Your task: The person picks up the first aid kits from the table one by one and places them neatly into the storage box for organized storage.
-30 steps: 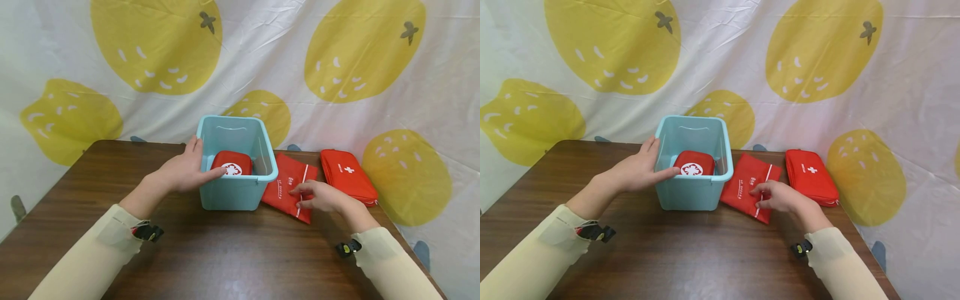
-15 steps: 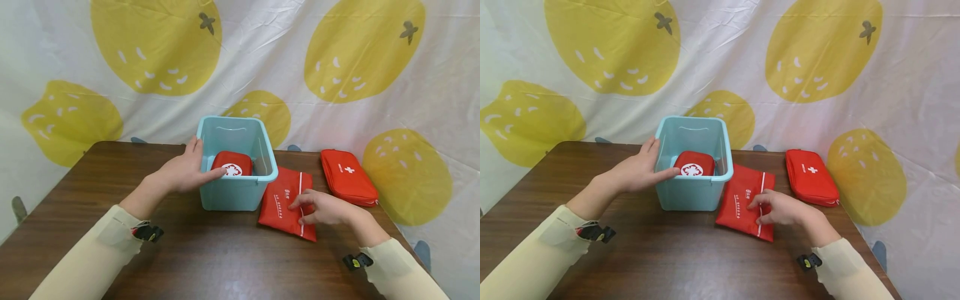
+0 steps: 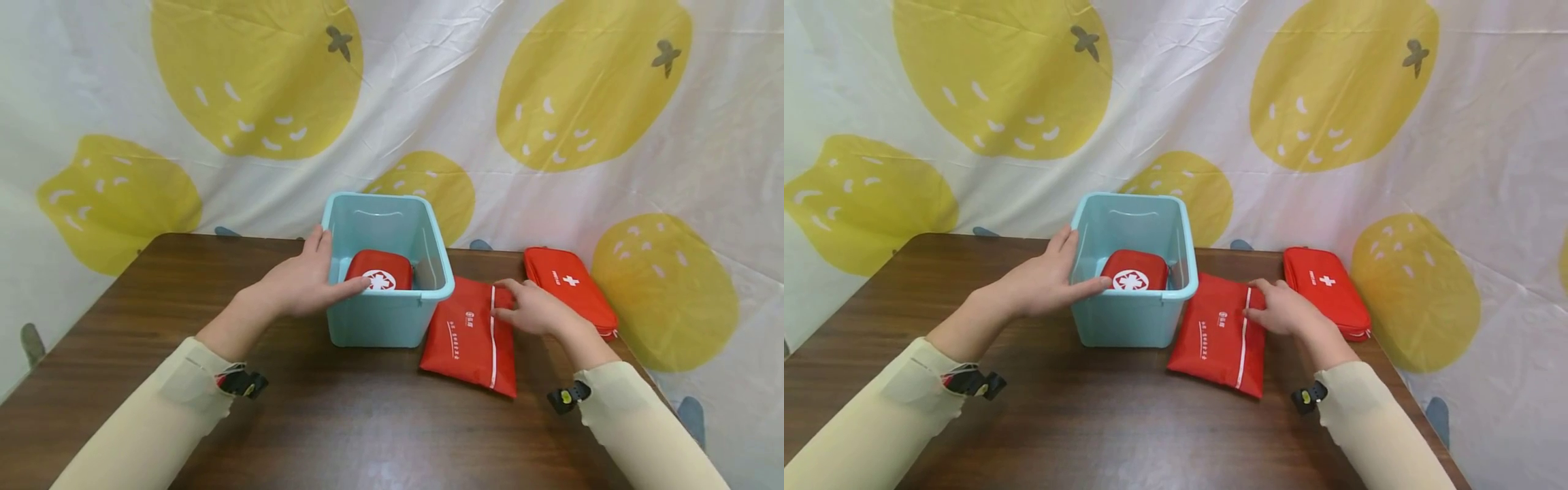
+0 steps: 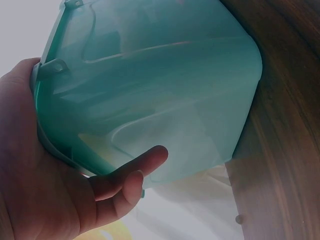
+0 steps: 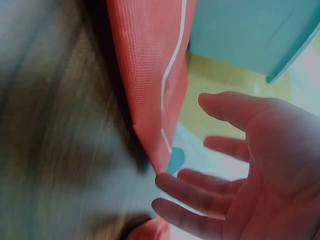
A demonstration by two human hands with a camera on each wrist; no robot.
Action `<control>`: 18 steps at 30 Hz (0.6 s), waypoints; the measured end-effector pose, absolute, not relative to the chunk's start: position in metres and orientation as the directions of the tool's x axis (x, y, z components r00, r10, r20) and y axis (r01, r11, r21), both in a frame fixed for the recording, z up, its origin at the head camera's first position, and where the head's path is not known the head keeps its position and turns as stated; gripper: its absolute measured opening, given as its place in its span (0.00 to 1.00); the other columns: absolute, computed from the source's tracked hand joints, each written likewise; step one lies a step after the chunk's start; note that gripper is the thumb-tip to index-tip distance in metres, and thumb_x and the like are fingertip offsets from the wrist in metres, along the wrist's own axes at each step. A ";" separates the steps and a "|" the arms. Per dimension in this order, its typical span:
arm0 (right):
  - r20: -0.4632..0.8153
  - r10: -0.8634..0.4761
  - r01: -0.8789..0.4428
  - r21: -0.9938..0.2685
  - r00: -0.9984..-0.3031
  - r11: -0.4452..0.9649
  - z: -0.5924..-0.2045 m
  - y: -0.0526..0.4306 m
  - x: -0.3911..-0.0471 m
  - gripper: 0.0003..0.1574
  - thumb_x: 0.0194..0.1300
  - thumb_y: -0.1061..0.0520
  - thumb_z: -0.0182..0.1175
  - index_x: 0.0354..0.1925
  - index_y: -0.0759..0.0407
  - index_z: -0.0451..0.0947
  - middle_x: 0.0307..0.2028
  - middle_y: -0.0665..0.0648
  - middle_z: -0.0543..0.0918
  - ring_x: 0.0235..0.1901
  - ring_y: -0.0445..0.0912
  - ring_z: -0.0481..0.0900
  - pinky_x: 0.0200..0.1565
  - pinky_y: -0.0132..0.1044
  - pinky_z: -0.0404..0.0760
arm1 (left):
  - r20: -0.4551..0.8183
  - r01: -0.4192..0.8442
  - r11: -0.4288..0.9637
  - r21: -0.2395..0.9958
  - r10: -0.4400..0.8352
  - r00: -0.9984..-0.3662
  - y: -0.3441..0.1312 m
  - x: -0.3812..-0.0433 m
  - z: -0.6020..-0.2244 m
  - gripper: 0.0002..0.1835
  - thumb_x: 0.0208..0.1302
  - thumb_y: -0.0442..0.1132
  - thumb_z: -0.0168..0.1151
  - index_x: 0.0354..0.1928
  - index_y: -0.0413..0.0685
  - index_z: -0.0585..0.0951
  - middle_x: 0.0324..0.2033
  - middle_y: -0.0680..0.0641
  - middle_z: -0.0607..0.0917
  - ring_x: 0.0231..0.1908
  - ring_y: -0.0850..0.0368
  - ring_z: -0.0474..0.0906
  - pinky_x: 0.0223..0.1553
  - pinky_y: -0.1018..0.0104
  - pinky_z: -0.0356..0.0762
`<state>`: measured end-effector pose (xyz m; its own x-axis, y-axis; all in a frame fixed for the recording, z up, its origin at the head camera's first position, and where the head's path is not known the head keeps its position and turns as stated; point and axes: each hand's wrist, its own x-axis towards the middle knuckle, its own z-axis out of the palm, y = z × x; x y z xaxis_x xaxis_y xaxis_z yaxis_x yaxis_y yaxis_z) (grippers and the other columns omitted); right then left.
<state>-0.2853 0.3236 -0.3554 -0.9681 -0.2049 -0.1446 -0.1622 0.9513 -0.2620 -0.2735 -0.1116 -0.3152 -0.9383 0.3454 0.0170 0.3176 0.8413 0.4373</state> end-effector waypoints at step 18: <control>-0.394 0.077 0.215 -0.319 -0.916 0.923 -0.375 0.321 -0.332 0.58 0.72 0.37 0.71 0.74 0.75 0.56 0.56 0.71 0.75 0.53 0.61 0.79 0.45 0.46 0.88 | 0.033 0.326 0.837 0.440 0.348 -0.937 -0.112 -0.273 -0.317 0.71 0.65 0.85 0.52 0.89 0.43 0.37 0.88 0.41 0.44 0.62 0.36 0.82 0.64 0.39 0.84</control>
